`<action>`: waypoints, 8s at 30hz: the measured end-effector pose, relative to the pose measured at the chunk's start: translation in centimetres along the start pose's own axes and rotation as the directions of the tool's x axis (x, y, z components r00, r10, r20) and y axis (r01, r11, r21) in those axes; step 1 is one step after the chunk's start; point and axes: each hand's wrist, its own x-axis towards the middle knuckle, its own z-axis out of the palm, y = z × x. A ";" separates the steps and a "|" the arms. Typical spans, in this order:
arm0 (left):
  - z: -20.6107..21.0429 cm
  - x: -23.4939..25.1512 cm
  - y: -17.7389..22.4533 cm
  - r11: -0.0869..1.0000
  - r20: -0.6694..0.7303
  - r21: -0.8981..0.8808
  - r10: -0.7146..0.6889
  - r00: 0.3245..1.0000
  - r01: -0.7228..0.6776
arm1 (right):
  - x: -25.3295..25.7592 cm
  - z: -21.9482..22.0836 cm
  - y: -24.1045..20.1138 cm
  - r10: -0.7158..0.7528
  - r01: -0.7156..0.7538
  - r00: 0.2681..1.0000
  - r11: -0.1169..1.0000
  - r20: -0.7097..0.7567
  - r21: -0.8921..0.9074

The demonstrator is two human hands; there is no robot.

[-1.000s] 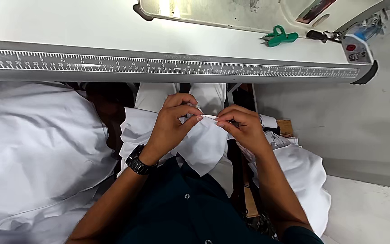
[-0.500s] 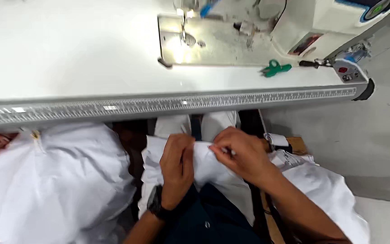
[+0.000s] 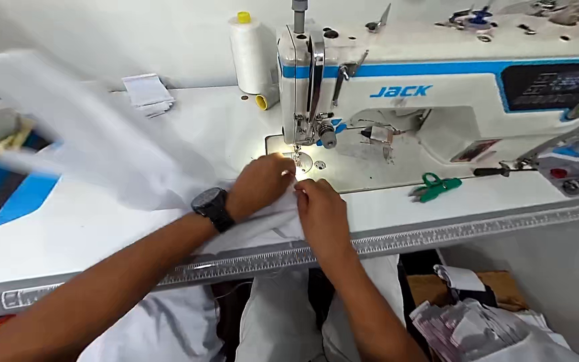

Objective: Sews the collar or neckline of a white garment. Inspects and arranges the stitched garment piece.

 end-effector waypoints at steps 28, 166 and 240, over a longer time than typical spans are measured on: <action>1.7 2.0 -3.6 0.988 -0.202 -0.141 0.028 0.979 -0.057 | 4.3 0.9 1.2 0.102 -0.068 0.990 0.948 0.096 -0.310; 2.2 -4.2 3.8 0.886 -0.050 0.184 0.441 0.896 -0.426 | -6.6 -2.8 6.5 -0.571 0.608 0.759 0.793 0.313 -0.029; 2.0 -4.8 1.4 0.884 -0.043 -0.023 0.466 0.884 -0.467 | -0.9 -5.6 9.5 -0.471 0.521 0.803 0.852 0.365 -0.047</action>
